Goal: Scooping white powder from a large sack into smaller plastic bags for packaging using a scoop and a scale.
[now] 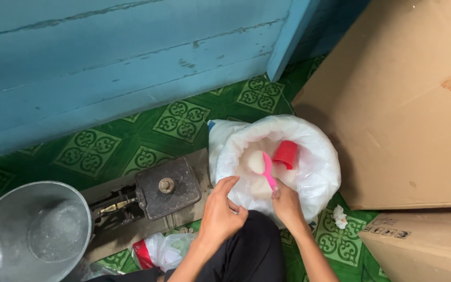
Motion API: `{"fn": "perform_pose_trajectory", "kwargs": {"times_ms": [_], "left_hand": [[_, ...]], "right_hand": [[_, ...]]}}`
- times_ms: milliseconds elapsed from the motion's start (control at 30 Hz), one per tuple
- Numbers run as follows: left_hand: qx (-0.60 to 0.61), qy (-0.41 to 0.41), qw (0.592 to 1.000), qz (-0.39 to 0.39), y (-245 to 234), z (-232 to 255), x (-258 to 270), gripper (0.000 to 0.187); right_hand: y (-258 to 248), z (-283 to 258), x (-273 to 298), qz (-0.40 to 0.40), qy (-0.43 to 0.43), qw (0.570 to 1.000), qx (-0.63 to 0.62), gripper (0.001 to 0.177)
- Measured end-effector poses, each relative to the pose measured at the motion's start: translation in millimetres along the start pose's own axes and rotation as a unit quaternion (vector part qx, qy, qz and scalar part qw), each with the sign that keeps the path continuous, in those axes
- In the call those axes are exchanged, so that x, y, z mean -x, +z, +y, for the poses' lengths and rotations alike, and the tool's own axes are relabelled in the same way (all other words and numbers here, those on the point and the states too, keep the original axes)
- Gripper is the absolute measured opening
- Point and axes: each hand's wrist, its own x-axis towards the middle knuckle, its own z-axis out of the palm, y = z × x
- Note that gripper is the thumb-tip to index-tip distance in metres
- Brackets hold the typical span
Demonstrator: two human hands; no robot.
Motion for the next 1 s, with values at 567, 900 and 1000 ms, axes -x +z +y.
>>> {"fn": "perform_pose_trajectory", "kwargs": {"times_ms": [567,900,1000], "left_hand": [[-0.004,0.085,0.979,0.183,33.8,-11.8,-7.6,0.034],[-0.035,-0.010,0.998,0.046,21.3,6.5,-9.8,0.050],[-0.071,-0.010,0.997,0.026,16.2,10.8,-10.6,0.051]], "right_hand": [[-29.3,-13.8,51.5,0.133,0.148,0.958,-0.208,0.025],[-32.8,4.2,46.3,0.117,0.131,0.954,-0.242,0.047],[-34.4,6.4,47.0,0.117,0.099,0.965,-0.214,0.047]]}}
